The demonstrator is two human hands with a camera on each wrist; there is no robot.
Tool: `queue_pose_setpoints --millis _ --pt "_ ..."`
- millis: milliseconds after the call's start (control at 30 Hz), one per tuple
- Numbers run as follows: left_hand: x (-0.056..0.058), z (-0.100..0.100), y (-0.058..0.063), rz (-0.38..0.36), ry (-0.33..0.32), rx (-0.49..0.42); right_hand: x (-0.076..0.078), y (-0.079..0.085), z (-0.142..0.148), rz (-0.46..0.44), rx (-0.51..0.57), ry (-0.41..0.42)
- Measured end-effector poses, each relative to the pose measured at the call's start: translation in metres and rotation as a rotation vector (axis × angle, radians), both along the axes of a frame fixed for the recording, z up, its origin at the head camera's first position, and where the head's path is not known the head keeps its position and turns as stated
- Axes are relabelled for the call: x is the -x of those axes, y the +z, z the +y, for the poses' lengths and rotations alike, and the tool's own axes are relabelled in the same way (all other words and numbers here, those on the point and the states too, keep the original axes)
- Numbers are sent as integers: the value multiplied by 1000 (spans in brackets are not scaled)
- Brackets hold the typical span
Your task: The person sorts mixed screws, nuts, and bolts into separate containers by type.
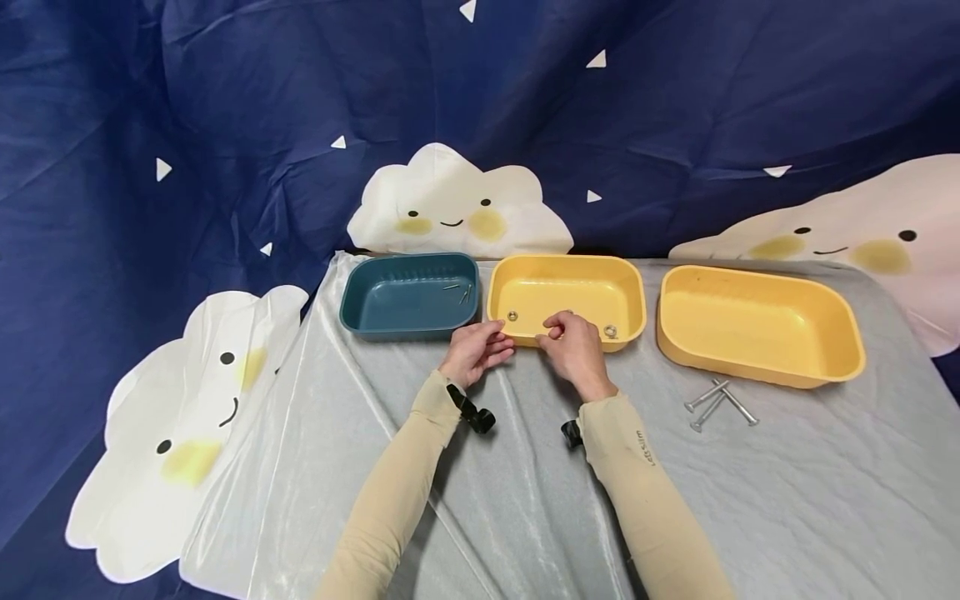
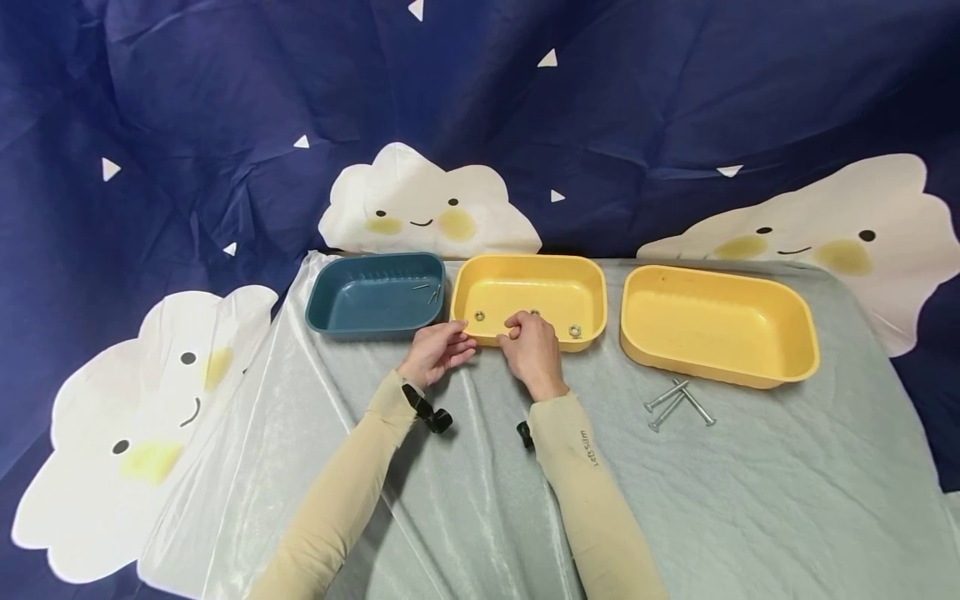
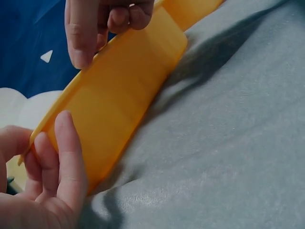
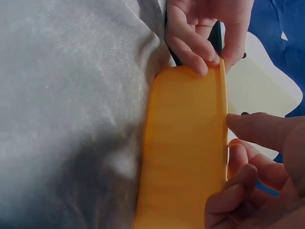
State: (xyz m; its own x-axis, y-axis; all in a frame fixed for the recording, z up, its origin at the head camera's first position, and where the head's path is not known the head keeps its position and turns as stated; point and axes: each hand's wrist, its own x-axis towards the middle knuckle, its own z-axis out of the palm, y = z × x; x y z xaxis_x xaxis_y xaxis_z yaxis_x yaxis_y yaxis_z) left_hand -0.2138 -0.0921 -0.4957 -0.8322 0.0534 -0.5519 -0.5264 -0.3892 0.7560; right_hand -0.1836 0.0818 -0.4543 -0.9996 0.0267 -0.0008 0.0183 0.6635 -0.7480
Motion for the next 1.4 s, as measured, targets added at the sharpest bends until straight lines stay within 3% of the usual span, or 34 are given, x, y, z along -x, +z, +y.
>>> queue_pose_setpoints --millis 233,600,733,867,967,1133,1267,1400 --pt "-8 12 2 2 41 5 -4 1 10 21 27 -7" --pt "-19 31 1 61 183 50 -8 3 24 48 72 29" --pt "-24 41 3 121 265 83 -11 3 35 57 69 26" --pt "-30 52 8 245 305 201 -15 5 49 70 68 11" --pt "-35 63 13 396 243 322 -18 8 62 89 65 -13" --pt "-42 82 24 600 39 439 -23 13 87 146 56 -69" --pt "-44 98 29 646 -117 461 -27 18 114 195 49 -150" --pt "-47 110 33 681 -360 599 -35 23 145 246 49 -263"
